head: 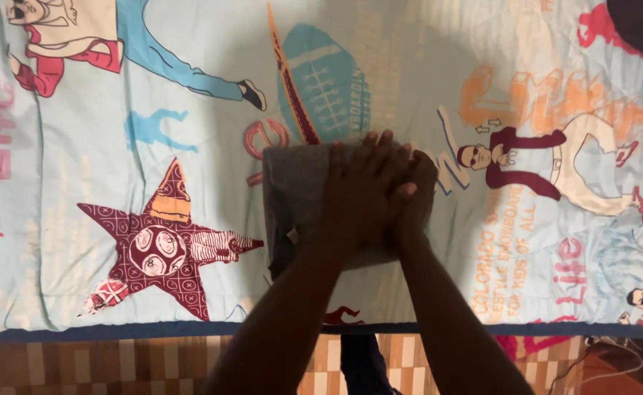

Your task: The person folds garments on a bed by hand and packs them into an open suitcase, then returns to the bed to spread out another garment.

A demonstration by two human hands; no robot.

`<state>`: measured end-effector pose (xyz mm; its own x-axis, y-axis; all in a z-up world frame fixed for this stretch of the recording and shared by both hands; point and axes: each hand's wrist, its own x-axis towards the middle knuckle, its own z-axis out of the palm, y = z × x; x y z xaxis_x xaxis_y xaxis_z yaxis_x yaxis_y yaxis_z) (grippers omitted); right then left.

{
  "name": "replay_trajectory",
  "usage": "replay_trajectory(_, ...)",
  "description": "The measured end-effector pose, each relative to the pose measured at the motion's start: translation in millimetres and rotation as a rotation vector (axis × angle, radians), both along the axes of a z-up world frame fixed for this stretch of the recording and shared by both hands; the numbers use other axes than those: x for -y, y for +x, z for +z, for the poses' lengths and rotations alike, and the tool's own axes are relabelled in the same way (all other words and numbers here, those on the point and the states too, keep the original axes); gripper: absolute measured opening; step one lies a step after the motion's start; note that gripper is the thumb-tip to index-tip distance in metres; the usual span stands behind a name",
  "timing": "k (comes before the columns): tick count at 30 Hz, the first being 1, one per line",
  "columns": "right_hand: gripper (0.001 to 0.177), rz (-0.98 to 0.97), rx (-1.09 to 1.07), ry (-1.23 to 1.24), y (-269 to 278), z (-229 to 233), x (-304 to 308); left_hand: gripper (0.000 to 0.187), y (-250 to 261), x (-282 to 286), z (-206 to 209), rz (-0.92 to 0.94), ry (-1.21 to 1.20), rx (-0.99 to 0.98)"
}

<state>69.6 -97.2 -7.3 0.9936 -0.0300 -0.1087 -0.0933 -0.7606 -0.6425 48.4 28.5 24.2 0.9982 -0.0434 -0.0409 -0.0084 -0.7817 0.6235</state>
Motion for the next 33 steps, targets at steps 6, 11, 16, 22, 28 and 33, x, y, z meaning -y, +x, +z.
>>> replay_trajectory(6, 0.063, 0.355, 0.173, -0.462, -94.3, 9.9, 1.6, 0.06, 7.0, -9.4, -26.4, -0.078, 0.143, 0.059)
replay_trajectory(11, 0.064, 0.36, 0.166, -0.388, -106.9, 2.1, 11.2, 0.05, 39.5, -36.0, -27.2, -0.078, 0.086, -0.058)
replay_trajectory(16, 0.065, 0.352, 0.182, -0.377, -107.0, 4.9, 8.3, 0.052, -11.1, -97.3, -28.7, 0.556, -0.144, -0.17)
replay_trajectory(22, 0.063, 0.332, 0.165, -0.331, -95.9, 15.5, 9.8, 0.067, -95.5, -128.4, -17.3, 0.752, -0.672, -0.706)
replay_trajectory(28, 0.065, 0.281, 0.023, 0.006, -94.8, 11.1, 21.6, 0.055, -59.7, -116.9, 0.4, 0.64, -1.135, -0.611)
replay_trajectory(33, 0.073, -0.066, -0.71, 0.909, -109.2, -38.1, -12.7, 0.051, -45.5, -116.9, 114.1, 0.445, -0.876, -0.265)
